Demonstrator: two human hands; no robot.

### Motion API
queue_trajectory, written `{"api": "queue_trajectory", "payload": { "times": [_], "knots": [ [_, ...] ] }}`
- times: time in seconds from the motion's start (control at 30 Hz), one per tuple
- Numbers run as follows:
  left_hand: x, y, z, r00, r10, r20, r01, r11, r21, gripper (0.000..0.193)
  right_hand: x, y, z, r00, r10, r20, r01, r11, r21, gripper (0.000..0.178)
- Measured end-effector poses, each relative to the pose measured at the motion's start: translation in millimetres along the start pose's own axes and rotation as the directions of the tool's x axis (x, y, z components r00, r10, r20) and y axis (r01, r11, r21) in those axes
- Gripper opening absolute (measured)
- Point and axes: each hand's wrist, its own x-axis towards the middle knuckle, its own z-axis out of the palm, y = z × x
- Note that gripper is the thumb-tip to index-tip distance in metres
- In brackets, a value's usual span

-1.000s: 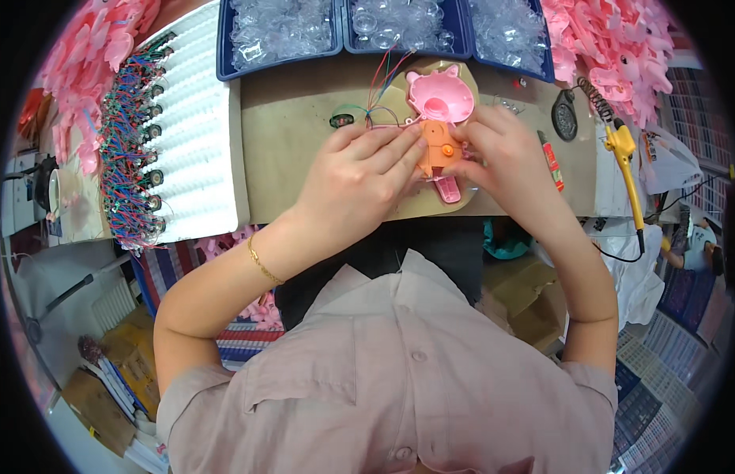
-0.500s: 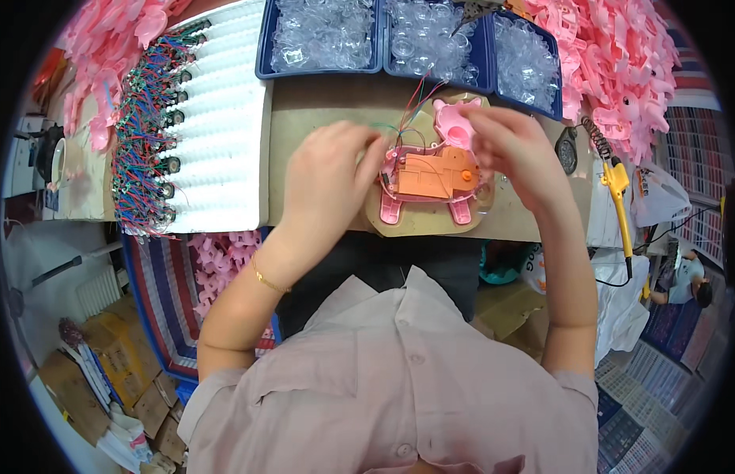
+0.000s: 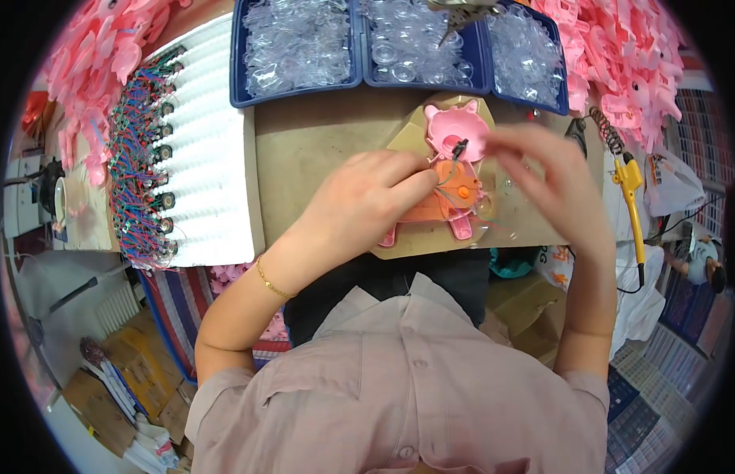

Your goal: Assembling the internal electronic components and outer shell of a pink toy horse.

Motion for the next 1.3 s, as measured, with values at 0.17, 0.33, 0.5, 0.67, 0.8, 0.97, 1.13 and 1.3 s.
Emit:
{"api": "queue_trajectory", "payload": {
  "times": [0.17, 0.33, 0.5, 0.67, 0.8, 0.97, 1.13, 1.3],
  "knots": [
    [7, -3, -5, 0.997, 0.028, 0.065, -0.031, 0.999, 0.040, 0.021, 40, 3, 19, 0.977, 0.213, 0.007, -0.209, 0.961, -0.181, 0.019],
    [14, -6, -8, 0.902, -0.388, 0.188, 0.431, 0.813, -0.391, 0.014, 37, 39, 26, 0.956, -0.141, 0.256, 0.158, 0.986, -0.047, 0.022],
    [17, -3, -17, 0.696, -0.586, 0.415, 0.713, 0.490, -0.502, 0.017, 34, 34, 23, 0.954, -0.260, 0.150, 0.285, 0.942, -0.179, 0.022],
    [14, -3, -18, 0.835, -0.455, 0.310, 0.548, 0.736, -0.397, 0.018, 10, 45, 32, 0.910, -0.413, 0.017, 0.391, 0.845, -0.366, 0.017],
    [15, -5, -14, 0.800, -0.488, 0.350, 0.598, 0.693, -0.401, 0.019, -1, 50, 40, 0.915, -0.396, -0.077, 0.363, 0.891, -0.273, 0.011],
    [9, -8, -10, 0.766, -0.527, 0.368, 0.639, 0.561, -0.527, 0.020, 13, 34, 43, 0.983, -0.127, -0.132, 0.093, 0.967, -0.238, 0.016],
    [8, -5, -10, 0.787, -0.499, 0.364, 0.613, 0.557, -0.561, 0.021, 14, 37, 40, 0.998, -0.019, -0.068, 0.003, 0.973, -0.229, 0.019],
    [5, -7, -6, 0.745, -0.547, 0.382, 0.647, 0.455, -0.611, 0.020, 19, 41, 42, 0.987, -0.157, -0.044, 0.146, 0.970, -0.195, 0.014]
  ]
}}
